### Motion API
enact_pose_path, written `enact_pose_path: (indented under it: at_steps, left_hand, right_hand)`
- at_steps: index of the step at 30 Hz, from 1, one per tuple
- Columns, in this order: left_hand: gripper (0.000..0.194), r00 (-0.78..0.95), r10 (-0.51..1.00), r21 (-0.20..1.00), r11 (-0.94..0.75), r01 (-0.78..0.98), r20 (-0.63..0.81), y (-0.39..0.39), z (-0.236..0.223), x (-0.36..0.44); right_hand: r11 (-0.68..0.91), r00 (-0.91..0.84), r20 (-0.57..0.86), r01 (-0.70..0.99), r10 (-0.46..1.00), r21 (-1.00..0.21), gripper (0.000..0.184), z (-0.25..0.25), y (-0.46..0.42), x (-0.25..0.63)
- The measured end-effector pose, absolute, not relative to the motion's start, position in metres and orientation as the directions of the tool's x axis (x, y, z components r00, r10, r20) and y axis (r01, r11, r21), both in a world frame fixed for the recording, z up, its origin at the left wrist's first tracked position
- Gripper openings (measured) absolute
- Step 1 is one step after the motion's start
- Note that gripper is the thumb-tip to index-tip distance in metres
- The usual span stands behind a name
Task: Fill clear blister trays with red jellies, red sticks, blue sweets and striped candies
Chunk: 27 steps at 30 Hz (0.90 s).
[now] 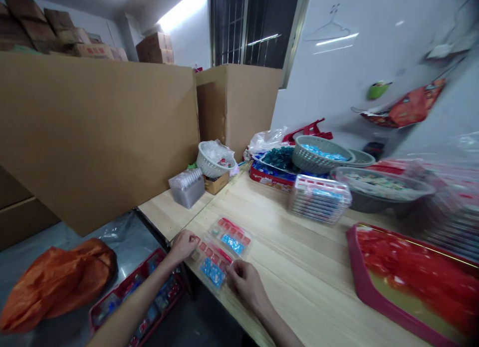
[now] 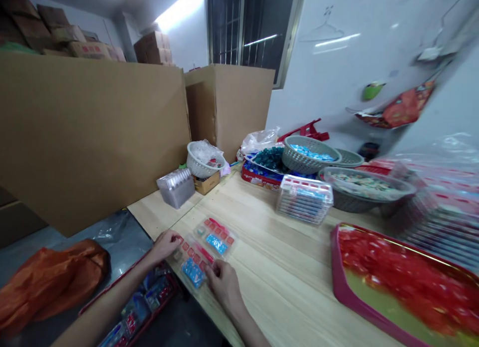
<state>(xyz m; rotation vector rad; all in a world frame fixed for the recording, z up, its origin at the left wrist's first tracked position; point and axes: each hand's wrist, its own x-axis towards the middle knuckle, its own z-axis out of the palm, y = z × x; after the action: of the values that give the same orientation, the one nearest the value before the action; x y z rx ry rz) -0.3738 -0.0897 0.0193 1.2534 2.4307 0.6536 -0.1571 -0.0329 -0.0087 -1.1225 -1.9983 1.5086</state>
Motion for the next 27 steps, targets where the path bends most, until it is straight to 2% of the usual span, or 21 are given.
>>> enact_pose_path:
  at_steps: [2,6,10,14,18,20,22,25,27]
  left_hand:
    - [0.022,-0.56,0.826,0.491,0.515,0.703,-0.065,-0.087,0.014,-0.371]
    - [0.026,-0.554,0.832,0.426,0.512,0.746,-0.03,-0.084,0.006,-0.364]
    - [0.019,-0.585,0.81,0.421,0.544,0.726,-0.038,-0.081,0.0,-0.363]
    - [0.019,-0.582,0.809,0.471,0.546,0.692,-0.083,-0.09,-0.005,-0.364]
    - [0.021,-0.551,0.834,0.626,0.435,0.647,-0.009,-0.109,-0.001,-0.369]
    - [0.024,-0.549,0.835,0.711,0.359,0.605,0.046,-0.108,0.005,-0.371]
    - [0.026,-0.54,0.837,0.745,0.306,0.593,0.086,-0.093,0.014,-0.372]
    - [0.025,-0.505,0.858,0.724,0.293,0.624,0.088,-0.048,0.027,-0.368]
    - [0.022,-0.508,0.861,0.665,0.365,0.651,0.025,-0.013,0.03,-0.364]
  right_hand:
    - [0.27,-0.558,-0.029,0.446,0.829,-0.853,0.034,-0.012,-0.033,-0.149]
    - [0.339,-0.55,0.002,0.512,0.835,-0.789,0.032,-0.016,-0.035,-0.138]
    - [0.319,-0.557,-0.009,0.489,0.831,-0.812,0.029,-0.021,-0.035,-0.139]
    - [0.174,-0.571,-0.055,0.339,0.819,-0.925,0.022,-0.021,-0.042,-0.141]
    - [0.046,-0.578,-0.065,0.176,0.813,-0.983,0.024,-0.014,-0.054,-0.139]
    - [0.041,-0.544,-0.041,0.138,0.838,-0.99,0.027,-0.008,-0.053,-0.138]
    - [0.065,-0.489,-0.004,0.124,0.872,-0.99,0.029,-0.003,-0.043,-0.138]
    - [0.131,-0.414,0.061,0.143,0.908,-0.981,0.027,0.002,-0.011,-0.14]
    - [0.175,-0.373,0.095,0.186,0.923,-0.967,0.026,0.0,0.013,-0.142]
